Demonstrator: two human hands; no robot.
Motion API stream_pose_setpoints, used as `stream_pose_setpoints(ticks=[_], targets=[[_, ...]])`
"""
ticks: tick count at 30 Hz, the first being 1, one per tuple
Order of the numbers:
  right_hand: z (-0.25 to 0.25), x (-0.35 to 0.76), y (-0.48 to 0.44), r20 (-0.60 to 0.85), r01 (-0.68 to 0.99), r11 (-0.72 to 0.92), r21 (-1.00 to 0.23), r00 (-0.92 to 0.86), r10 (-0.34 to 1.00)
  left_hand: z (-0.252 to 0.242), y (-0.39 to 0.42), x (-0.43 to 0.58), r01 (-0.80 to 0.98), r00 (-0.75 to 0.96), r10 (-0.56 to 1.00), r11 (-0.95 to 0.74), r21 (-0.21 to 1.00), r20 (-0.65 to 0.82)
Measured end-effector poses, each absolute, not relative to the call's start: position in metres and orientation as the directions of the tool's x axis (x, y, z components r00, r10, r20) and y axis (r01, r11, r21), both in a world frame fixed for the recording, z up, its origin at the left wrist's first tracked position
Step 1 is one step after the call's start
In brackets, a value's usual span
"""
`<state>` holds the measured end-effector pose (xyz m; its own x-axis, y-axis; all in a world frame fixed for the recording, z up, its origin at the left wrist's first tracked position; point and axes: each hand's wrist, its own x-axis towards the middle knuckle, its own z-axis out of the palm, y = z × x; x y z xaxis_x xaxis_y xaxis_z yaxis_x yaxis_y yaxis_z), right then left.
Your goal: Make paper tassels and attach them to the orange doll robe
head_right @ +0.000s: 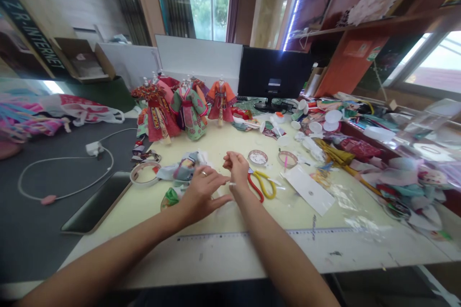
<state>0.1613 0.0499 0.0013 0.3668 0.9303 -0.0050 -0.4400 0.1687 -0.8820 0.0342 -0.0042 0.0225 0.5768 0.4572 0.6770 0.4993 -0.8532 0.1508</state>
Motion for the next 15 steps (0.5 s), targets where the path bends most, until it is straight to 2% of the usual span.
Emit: stream_pose_setpoints(ticks=[6,8,10,12,13,15], targets=[[0.002,0.16,0.046,0.077,-0.336,0.258,-0.906,0.469,0.88,0.004,-0.008,0.053,0.446,0.435,0.547,-0.821,0.356,0.715],[0.003,0.16,0.044,0.113,-0.301,0.282,-0.911,0.475,0.873,0.005,-0.007,0.05,0.415,0.388,0.631,-0.77,0.484,0.672],[0.006,0.161,0.041,0.164,-0.261,0.307,-0.915,0.456,0.875,0.01,-0.004,0.046,0.34,0.315,0.775,-0.631,0.698,0.548],[0.011,0.164,0.036,0.237,-0.202,0.338,-0.919,0.403,0.884,0.014,0.001,0.041,0.161,0.228,0.915,-0.373,0.914,0.333],[0.014,0.165,0.033,0.282,-0.163,0.357,-0.92,0.357,0.891,0.016,0.004,0.038,0.03,0.193,0.958,-0.223,0.974,0.214],[0.021,0.166,0.026,0.381,-0.072,0.406,-0.911,0.228,0.896,0.018,0.012,0.033,-0.213,0.156,0.987,-0.002,0.977,0.036]])
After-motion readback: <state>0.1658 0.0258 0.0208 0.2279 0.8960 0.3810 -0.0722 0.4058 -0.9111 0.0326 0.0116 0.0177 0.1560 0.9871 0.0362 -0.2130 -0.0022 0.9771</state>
